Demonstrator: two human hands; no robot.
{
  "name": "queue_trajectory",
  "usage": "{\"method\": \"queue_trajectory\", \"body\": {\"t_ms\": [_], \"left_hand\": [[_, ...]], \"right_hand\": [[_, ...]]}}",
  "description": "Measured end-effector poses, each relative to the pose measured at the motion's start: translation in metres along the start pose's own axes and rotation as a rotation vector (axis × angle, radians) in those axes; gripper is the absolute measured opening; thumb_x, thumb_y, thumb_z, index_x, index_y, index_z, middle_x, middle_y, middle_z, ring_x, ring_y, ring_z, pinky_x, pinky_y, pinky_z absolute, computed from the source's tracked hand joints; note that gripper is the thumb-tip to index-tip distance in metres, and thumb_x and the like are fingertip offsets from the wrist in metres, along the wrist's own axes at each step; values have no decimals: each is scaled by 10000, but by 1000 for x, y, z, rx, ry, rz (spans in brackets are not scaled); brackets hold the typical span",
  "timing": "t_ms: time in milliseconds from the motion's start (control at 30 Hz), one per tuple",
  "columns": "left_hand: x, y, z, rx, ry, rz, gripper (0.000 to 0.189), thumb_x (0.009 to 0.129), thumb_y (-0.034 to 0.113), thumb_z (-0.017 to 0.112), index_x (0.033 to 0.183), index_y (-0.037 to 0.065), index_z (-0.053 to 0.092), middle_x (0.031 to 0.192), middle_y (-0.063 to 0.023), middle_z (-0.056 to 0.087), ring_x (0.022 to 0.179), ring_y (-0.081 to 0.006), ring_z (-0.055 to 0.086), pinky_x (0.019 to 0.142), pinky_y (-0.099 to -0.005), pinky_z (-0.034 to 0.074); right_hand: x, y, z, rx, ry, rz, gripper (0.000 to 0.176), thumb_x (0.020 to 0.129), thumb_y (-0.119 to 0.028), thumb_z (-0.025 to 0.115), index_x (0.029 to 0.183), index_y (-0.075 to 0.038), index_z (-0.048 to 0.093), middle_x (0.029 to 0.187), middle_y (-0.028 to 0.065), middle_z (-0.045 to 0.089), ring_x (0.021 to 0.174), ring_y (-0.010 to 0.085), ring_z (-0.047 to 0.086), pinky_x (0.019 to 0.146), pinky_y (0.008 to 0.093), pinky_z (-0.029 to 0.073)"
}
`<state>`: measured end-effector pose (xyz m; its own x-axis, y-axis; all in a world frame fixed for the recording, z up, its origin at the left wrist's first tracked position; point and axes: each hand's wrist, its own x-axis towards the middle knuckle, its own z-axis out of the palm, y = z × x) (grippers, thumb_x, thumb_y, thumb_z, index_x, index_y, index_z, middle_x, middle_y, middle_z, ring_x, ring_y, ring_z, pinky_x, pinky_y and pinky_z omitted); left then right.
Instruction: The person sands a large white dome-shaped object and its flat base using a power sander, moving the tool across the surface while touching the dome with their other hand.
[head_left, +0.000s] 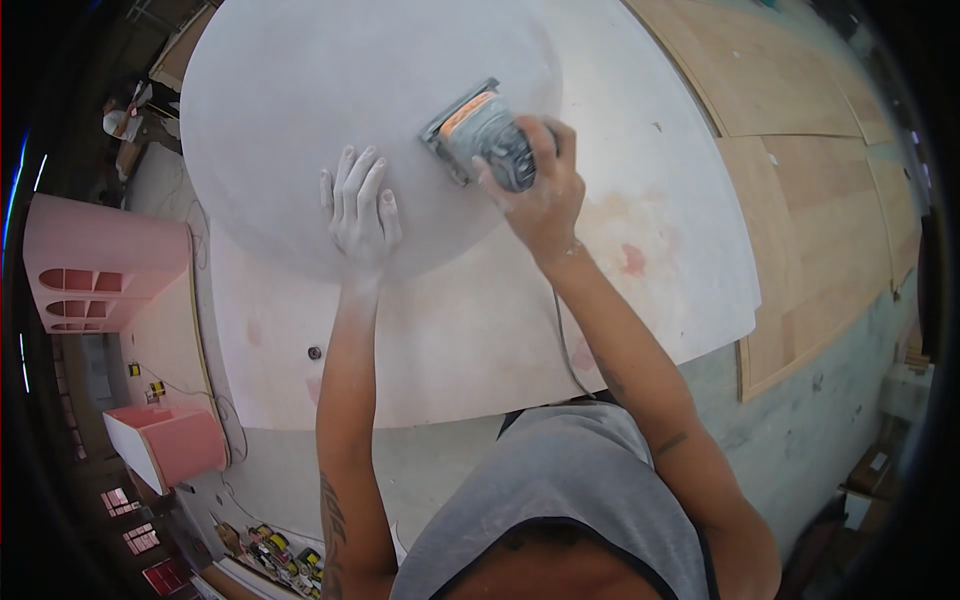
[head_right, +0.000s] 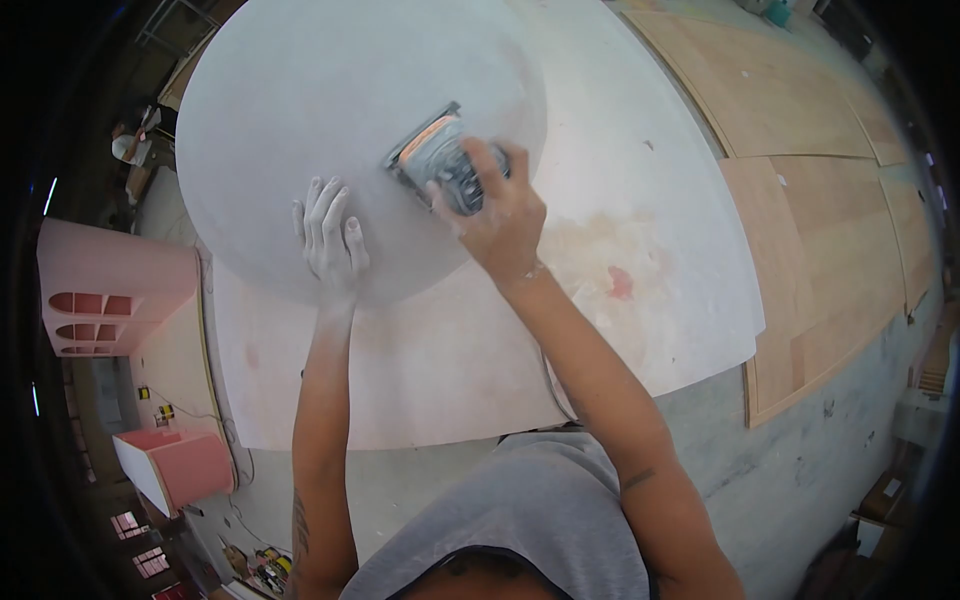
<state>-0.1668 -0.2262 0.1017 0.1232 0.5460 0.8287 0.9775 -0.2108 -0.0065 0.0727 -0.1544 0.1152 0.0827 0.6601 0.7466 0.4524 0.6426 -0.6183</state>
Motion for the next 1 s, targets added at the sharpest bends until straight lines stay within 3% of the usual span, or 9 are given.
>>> {"method": "queue_trajectory", "body": {"t_ms": [133, 300, 533, 667, 767, 833, 867, 933, 1000], "left_hand": [[5, 7, -8, 165, -112, 5, 379, 1026, 165, 656, 1400, 189, 715, 1531, -25, 645, 1516, -302, 519, 1316, -553, 278], [7, 5, -6, 213, -128, 12, 374, 1021, 181, 672, 1389, 215, 730, 1544, -33, 633, 1534, -304, 496, 1326, -549, 255], [-1, -4, 3, 1, -61, -31, 428, 1051, 128, 584, 1476, 115, 633, 1570, -48, 615, 1562, -325, 460, 1342, -547, 206], [0, -4, -1, 136, -147, 6, 429, 1038, 157, 612, 1463, 145, 670, 1590, -47, 602, 1563, -334, 458, 1337, -562, 215], [5, -3, -6, 220, -196, 59, 442, 1005, 194, 669, 1442, 230, 722, 1606, -41, 592, 1564, -330, 458, 1335, -582, 213], [5, 0, -9, 270, -262, 62, 454, 957, 232, 738, 1394, 351, 764, 1626, -28, 575, 1579, -322, 436, 1339, -586, 209], [5, 1, -10, 278, -264, 49, 454, 957, 232, 738, 1394, 351, 764, 1626, -28, 575, 1579, -322, 436, 1339, -586, 209], [6, 1, -8, 347, -300, 79, 525, 915, 286, 767, 1393, 497, 722, 1638, 36, 562, 1578, -289, 442, 1337, -596, 225], [5, -2, -8, 354, -297, 82, 521, 908, 296, 771, 1382, 507, 725, 1646, 41, 553, 1575, -293, 445, 1336, -602, 222]], "right_hand": [[34, 32, -1, 12, 36, 115, 659, 799, -320, 933, 1371, -188, 634, 1232, 126, 635, 897, 352, 749, 745, 445, 638], [48, 41, 1, -36, 41, 271, 658, 812, -334, 921, 1384, -189, 629, 1255, 130, 635, 960, 349, 749, 780, 455, 634], [-18, -10, 5, 33, 26, 43, 646, 786, -305, 936, 1367, -227, 666, 1261, 116, 636, 860, 345, 752, 678, 417, 633], [-35, -5, 3, 109, -47, -96, 618, 757, -286, 958, 1321, -232, 710, 1262, 120, 645, 851, 309, 758, 643, 386, 629], [-24, 4, 4, 93, 19, -53, 626, 759, -283, 959, 1326, -219, 699, 1246, 118, 646, 837, 312, 754, 643, 390, 632], [-11, 17, 3, 83, 8, 0, 629, 763, -283, 957, 1328, -209, 693, 1242, 112, 647, 854, 317, 751, 657, 396, 635], [-2, 24, 3, 70, 7, 54, 632, 766, -282, 956, 1331, -199, 687, 1239, 106, 649, 870, 321, 748, 670, 402, 638], [18, 39, 3, 88, 19, 53, 635, 772, -289, 953, 1336, -186, 680, 1239, 107, 650, 909, 325, 746, 707, 414, 637], [37, 56, 4, 105, 39, 57, 639, 779, -295, 951, 1342, -173, 673, 1238, 107, 652, 949, 329, 744, 744, 426, 637]]}}
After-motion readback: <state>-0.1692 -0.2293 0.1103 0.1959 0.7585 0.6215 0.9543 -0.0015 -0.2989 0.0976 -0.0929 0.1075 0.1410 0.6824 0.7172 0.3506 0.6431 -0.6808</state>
